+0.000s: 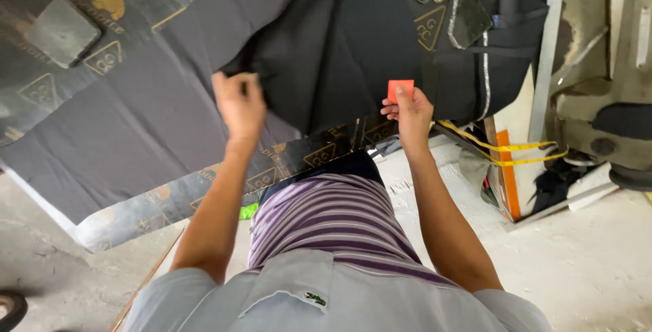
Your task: The person cuts a piece of black fabric using shears, following a yellow paper pattern placed on a table. They trim the edges, remove the pattern, and then cut additional pieces of the black fabric.
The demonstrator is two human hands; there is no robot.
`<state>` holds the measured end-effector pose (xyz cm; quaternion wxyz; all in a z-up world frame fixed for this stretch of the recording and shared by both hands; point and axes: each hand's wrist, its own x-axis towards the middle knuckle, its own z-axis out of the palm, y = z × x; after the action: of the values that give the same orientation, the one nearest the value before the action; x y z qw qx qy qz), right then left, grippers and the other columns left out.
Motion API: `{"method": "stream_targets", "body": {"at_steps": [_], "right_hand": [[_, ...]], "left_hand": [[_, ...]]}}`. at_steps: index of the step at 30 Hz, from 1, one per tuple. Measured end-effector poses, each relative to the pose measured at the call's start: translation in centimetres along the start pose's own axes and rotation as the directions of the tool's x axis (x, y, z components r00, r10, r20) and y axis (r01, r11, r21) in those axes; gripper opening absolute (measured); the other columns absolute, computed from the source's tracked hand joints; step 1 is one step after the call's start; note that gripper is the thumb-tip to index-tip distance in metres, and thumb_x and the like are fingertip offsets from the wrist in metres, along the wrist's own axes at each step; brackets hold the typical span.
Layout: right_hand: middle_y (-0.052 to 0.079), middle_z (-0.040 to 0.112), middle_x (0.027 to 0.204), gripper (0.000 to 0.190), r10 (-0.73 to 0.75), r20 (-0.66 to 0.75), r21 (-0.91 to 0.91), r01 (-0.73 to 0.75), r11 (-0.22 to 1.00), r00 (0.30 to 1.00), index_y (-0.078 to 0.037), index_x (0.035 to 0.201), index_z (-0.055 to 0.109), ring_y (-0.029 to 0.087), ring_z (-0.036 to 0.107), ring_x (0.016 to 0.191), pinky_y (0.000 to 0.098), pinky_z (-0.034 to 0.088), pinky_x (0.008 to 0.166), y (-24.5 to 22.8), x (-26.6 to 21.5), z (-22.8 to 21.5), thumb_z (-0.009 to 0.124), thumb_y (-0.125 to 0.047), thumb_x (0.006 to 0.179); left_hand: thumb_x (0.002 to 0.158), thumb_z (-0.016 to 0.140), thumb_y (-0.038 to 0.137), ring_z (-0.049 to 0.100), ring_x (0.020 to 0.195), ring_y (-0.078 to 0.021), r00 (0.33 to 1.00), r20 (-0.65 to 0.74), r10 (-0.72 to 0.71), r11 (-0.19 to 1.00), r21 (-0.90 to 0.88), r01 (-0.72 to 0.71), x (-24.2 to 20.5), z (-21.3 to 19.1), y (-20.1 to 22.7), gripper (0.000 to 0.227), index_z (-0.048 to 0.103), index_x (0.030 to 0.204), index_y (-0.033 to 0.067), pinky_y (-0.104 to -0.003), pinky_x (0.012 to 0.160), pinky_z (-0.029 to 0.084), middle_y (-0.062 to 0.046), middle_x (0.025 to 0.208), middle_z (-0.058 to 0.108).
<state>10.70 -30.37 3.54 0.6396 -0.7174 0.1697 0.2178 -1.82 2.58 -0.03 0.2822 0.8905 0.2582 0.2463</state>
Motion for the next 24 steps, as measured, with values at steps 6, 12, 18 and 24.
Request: {"method": "stream_targets", "body": {"at_steps": [6,12,18,24], "right_hand": [[0.012,0.074,0.072,0.019,-0.066,0.214,-0.297,0.129,0.946,0.975,-0.01,0.104,0.071,0.016,0.071,0.053,0.0237,0.055,0.045,0.4,2.4,5.5,0.071,-0.028,0.101],[0.003,0.05,0.058,0.039,-0.263,0.48,-0.568,0.526,0.633,0.837,-0.01,0.07,0.043,0.016,0.045,0.055,0.0376,0.037,0.057,-2.0,4.3,12.9,0.065,-0.025,0.099],[0.003,0.047,0.058,0.034,-0.28,0.542,-0.56,0.589,0.582,0.793,-0.009,0.072,0.044,0.016,0.039,0.05,0.0377,0.035,0.052,-2.3,5.4,14.4,0.063,-0.017,0.099],[0.002,0.041,0.056,0.037,-0.185,0.524,-0.603,0.515,0.609,0.832,-0.011,0.069,0.036,0.015,0.033,0.052,0.0397,0.033,0.053,-2.4,4.3,13.8,0.063,-0.017,0.094]], "left_hand": [[0.076,0.099,0.018,0.027,0.143,-0.0457,0.993,-0.103,0.05,0.892,0.451,0.002,1.0,-4.7,1.1,0.065,0.066,0.131,0.0155,-0.063,0.113,0.014,-0.018,0.149,0.038],[0.07,0.088,0.077,0.009,0.156,-0.0421,0.765,0.605,0.221,0.878,0.219,-0.427,5.0,4.0,5.5,0.115,0.042,0.162,0.0252,-0.076,0.118,0.018,-0.025,0.167,0.003],[0.071,0.068,0.088,-0.002,0.156,-0.0399,0.666,0.718,0.201,0.825,0.242,-0.51,6.0,5.1,4.4,0.118,0.03,0.168,0.0309,-0.074,0.12,0.011,-0.016,0.17,-0.002],[0.068,0.067,0.087,-0.007,0.157,-0.0377,0.656,0.739,0.154,0.824,0.271,-0.499,6.4,5.1,4.5,0.123,0.023,0.169,0.0332,-0.072,0.122,0.007,-0.014,0.171,-0.007]]}}
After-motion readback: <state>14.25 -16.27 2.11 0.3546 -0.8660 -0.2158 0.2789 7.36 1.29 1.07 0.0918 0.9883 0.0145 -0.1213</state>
